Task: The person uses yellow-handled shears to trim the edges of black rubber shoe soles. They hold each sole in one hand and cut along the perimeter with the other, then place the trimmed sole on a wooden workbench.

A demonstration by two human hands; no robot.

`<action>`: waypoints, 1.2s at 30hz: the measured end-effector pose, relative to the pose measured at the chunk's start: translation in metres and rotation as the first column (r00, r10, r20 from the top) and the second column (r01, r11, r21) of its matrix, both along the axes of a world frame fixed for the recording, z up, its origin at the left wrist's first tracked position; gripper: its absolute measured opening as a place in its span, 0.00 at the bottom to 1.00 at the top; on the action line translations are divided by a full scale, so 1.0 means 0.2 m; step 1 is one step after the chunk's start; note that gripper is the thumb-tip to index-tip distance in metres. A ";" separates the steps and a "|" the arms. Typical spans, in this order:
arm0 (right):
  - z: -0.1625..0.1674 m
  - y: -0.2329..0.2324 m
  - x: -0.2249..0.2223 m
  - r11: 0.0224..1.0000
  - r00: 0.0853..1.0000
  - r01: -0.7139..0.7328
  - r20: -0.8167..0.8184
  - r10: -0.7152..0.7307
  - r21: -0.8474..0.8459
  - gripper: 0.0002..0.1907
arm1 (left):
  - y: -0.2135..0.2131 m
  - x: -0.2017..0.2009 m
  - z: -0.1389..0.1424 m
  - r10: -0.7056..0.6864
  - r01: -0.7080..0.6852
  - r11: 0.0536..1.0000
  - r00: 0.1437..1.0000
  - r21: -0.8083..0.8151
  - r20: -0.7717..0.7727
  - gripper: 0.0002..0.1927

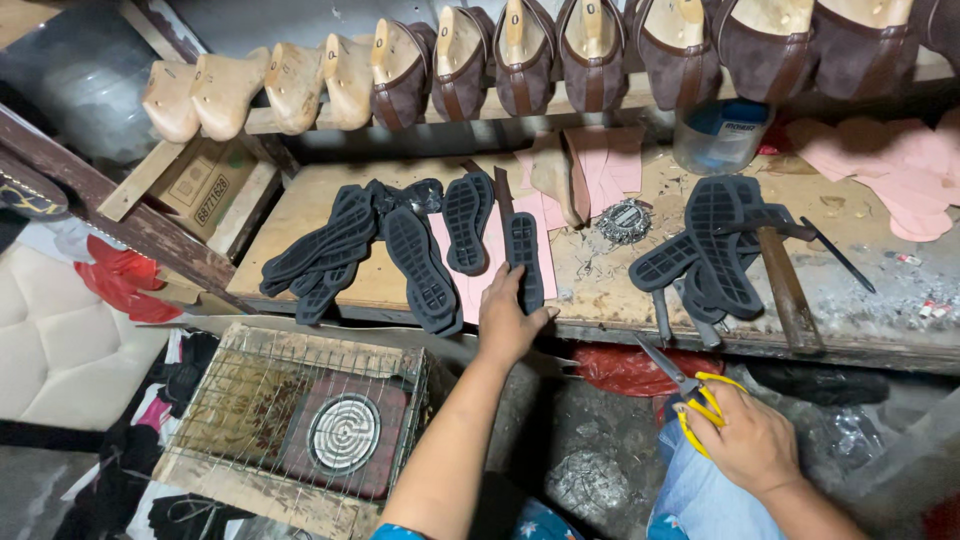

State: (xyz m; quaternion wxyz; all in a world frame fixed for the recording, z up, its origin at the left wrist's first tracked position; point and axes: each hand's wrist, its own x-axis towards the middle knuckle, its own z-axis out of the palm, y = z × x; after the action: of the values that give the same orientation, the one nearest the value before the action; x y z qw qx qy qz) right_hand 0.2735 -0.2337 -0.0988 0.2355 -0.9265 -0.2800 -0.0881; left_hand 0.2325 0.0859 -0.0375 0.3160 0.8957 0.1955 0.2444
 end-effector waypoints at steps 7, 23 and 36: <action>0.05 -0.07 -0.02 0.997 0.998 0.041 -0.035 -0.043 -0.064 0.25 | 0.01 -0.03 0.05 -0.015 0.015 1.000 0.984 -0.002 -0.180 0.39; 0.22 -0.15 -0.14 0.971 0.983 0.182 0.001 -0.184 -0.153 0.25 | 0.06 -0.04 0.19 -0.053 0.097 0.992 0.900 0.081 -0.432 0.40; 0.22 -0.25 -0.23 0.934 0.952 0.305 0.018 -0.307 -0.185 0.28 | 0.19 -0.10 0.11 0.228 0.514 0.100 0.821 -0.852 0.523 0.29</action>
State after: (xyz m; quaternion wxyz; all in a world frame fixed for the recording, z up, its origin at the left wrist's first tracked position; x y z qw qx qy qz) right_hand 0.2275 -0.2838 -0.0543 0.1330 -0.9771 -0.1382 -0.0922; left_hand 0.2129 0.1233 -0.0158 0.8908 0.3576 0.1142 0.2561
